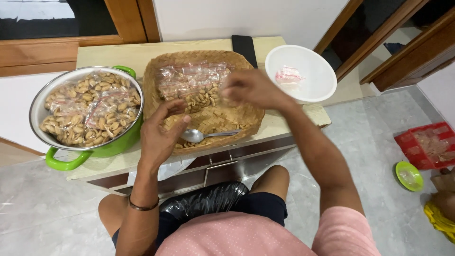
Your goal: Packaging peanuts from a large pot into small individual plastic bags using a spoon.
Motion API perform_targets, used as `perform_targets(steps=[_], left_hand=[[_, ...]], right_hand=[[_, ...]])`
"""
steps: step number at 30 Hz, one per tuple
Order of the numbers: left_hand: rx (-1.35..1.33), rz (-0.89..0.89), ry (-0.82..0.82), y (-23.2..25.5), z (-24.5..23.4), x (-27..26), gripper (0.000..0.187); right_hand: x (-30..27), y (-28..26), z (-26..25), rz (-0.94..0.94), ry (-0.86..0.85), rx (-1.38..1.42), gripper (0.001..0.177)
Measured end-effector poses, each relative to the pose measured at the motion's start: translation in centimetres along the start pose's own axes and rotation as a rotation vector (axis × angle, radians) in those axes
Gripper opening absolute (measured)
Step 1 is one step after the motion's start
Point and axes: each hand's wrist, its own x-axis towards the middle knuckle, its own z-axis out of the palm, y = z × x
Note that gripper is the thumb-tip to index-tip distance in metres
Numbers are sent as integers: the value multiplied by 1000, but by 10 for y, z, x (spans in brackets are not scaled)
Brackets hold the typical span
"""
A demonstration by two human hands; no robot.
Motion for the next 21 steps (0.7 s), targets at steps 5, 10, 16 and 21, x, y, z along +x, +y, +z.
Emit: perform_targets(steps=[5, 10, 16, 21], left_hand=[[52, -49, -34, -16, -3, -1, 32], [-21, -125, 20, -11, -1, -2, 7], [-28, -162, 58, -15, 0, -2, 9], [103, -218, 76, -2, 0, 3, 41]], right_hand=[[35, -7, 60, -15, -235, -25, 14], [54, -3, 71, -25, -161, 60, 9], [56, 20, 71, -61, -7, 235, 10], [48, 29, 79, -87, -31, 377, 13]])
